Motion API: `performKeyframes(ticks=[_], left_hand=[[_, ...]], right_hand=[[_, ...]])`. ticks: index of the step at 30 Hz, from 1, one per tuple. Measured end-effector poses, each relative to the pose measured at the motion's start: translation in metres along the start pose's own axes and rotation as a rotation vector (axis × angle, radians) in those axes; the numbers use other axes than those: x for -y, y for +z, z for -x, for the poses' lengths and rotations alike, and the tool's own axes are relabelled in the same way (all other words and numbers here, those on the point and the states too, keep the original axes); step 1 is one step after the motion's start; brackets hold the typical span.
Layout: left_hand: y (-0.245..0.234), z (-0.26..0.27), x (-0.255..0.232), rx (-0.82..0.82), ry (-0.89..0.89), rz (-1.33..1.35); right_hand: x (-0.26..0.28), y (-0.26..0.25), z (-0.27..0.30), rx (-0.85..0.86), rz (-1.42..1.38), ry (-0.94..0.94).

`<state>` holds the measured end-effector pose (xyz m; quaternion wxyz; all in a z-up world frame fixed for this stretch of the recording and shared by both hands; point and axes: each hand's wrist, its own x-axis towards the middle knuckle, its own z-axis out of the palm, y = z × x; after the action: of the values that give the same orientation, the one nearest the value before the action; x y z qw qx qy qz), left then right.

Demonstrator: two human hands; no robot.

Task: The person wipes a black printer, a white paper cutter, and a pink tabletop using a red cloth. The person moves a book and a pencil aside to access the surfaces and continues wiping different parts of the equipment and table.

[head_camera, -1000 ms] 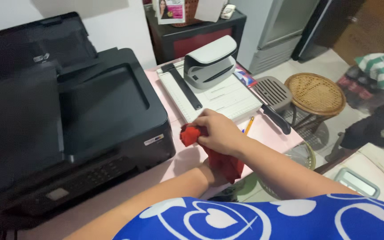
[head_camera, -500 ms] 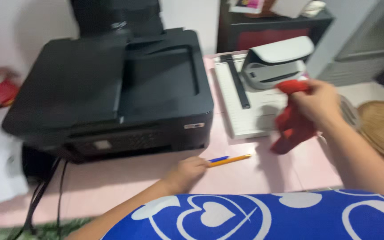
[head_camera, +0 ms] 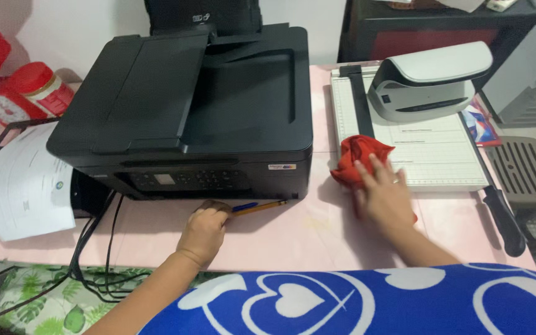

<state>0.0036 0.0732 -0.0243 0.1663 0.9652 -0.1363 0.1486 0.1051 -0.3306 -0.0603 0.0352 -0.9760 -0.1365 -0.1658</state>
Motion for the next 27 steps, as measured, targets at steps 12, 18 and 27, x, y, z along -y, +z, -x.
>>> performKeyframes(ticks=[12,18,27], left_hand=[[0.032,-0.038,-0.095,0.149,0.280,0.389],[0.104,-0.130,-0.182,-0.005,-0.184,0.568],[0.143,-0.173,-0.181,0.231,-0.567,0.614]], right_hand=[[-0.154,-0.008,-0.018,-0.002,-0.036,0.400],[-0.204,-0.024,-0.039,0.084,-0.262,0.698],[-0.228,-0.008,-0.047,0.181,-0.386,0.672]])
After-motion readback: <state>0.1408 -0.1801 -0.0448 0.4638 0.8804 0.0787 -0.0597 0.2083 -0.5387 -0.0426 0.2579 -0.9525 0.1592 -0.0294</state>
